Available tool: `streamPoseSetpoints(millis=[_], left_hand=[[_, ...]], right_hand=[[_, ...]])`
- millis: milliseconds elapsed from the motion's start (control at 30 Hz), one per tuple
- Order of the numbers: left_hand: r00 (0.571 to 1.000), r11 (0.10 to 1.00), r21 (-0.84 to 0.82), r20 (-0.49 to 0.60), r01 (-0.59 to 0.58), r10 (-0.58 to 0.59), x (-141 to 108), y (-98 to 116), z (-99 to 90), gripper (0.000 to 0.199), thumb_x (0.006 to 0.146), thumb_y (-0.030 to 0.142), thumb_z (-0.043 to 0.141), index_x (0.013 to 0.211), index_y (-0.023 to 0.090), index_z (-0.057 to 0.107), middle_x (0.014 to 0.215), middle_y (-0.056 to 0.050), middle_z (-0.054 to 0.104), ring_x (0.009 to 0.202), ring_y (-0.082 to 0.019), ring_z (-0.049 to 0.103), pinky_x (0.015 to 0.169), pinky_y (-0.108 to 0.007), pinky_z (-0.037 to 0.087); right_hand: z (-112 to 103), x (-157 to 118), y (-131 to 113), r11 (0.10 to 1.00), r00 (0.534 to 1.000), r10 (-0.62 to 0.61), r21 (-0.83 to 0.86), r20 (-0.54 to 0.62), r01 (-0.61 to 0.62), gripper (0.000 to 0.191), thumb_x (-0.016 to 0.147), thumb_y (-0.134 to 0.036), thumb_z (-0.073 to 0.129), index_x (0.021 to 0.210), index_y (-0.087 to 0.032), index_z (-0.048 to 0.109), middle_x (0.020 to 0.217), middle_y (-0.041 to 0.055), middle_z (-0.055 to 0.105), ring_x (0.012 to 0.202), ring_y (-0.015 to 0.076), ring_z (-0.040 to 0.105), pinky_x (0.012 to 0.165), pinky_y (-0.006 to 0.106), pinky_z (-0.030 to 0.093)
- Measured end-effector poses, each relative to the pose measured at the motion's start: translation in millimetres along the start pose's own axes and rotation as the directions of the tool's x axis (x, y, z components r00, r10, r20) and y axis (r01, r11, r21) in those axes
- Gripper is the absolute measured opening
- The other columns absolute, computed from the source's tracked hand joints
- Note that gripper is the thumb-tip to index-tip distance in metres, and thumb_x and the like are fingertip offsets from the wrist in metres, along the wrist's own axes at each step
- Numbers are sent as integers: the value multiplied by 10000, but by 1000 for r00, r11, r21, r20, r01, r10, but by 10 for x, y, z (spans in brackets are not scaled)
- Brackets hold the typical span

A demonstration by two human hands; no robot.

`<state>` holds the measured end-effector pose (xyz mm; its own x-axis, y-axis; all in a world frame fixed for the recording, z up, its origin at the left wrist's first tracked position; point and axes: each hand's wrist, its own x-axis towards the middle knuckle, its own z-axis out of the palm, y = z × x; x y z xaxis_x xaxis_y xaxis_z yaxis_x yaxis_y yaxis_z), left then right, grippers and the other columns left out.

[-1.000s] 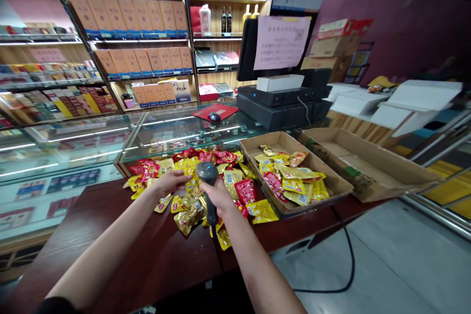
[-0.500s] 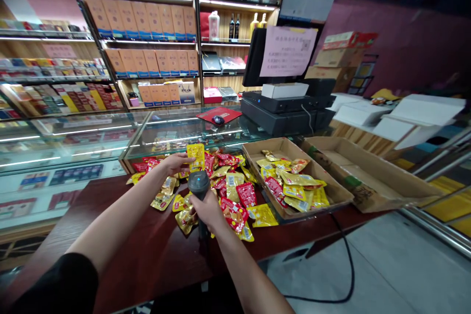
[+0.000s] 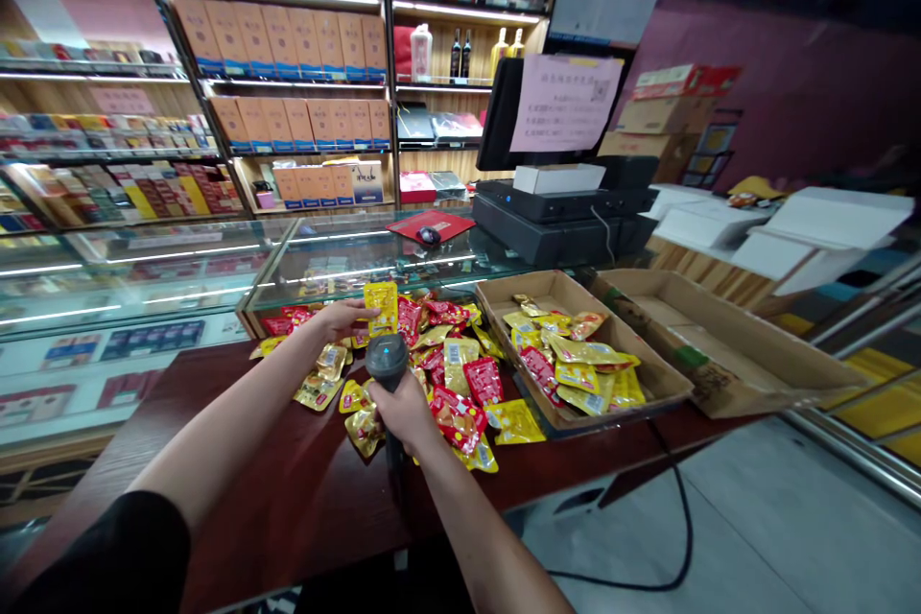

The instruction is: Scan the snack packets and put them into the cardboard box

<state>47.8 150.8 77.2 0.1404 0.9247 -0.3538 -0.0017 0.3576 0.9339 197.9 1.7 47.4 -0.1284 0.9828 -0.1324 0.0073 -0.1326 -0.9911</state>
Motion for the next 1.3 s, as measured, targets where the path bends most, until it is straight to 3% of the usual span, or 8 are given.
streamPoseSetpoints(millis=[267,600,733,800,933,1100,1233,1300], left_hand=[[1000,1000,9,27,3,-3,87,-38,-24,365,494,218,867,801,148,681,842,-73,710,711,-163,654,607,-246,522],[1000,1000,11,20,0,0,144,-80,-14,277,596,224,810,838,142,704,784,-87,710,650,-168,647,606,-272,533],[999,1000,2,50,21,-21,4,-52,9,308,573,219,828,835,135,691,762,-84,699,611,-155,638,567,-266,533],[995,999,-4,92,39,-38,-95,-42,25,325,548,210,843,818,132,679,749,-70,692,612,-145,635,560,-253,534],[984,997,-5,163,77,-75,-271,-58,71,319,546,202,844,800,136,664,761,-57,691,615,-142,640,570,-252,550],[972,992,4,197,127,-126,-316,-128,123,249,597,197,816,738,132,621,724,-58,683,551,-122,623,531,-223,547],[963,988,-3,225,154,-150,-275,-85,263,228,663,158,768,819,120,607,755,-83,689,582,-138,652,549,-226,558],[959,987,-25,240,161,-150,-247,-11,416,196,722,136,709,887,108,607,798,-107,693,634,-162,674,578,-239,566]], right_hand=[[-16,-5,0,1000,1000,-2,-23,0,2,123,715,-295,553,644,-226,481,420,-45,474,347,128,445,379,264,375],[-20,-18,-27,998,999,41,41,-3,-41,100,701,-273,581,647,-203,534,438,-37,503,350,120,441,392,259,368],[-137,87,-132,992,990,-55,108,-129,69,138,627,-225,666,747,-169,626,634,-16,618,558,118,539,546,236,420],[-251,209,-232,979,985,-7,199,-174,42,175,609,-206,673,777,-167,642,630,-26,610,589,112,536,567,221,415],[-503,503,-458,844,973,223,487,60,-224,147,670,-177,569,803,-153,630,568,-20,565,507,101,506,546,223,436],[-706,691,-587,736,907,266,538,328,-411,85,711,-151,514,773,-150,572,529,-29,508,447,103,471,527,242,460],[-865,663,-639,746,892,269,507,362,-431,90,707,-117,505,769,-142,565,501,-48,471,412,92,444,504,229,455],[-1006,644,-675,807,937,238,485,257,-338,92,700,-109,513,765,-140,569,551,-16,534,458,111,507,538,254,481]])
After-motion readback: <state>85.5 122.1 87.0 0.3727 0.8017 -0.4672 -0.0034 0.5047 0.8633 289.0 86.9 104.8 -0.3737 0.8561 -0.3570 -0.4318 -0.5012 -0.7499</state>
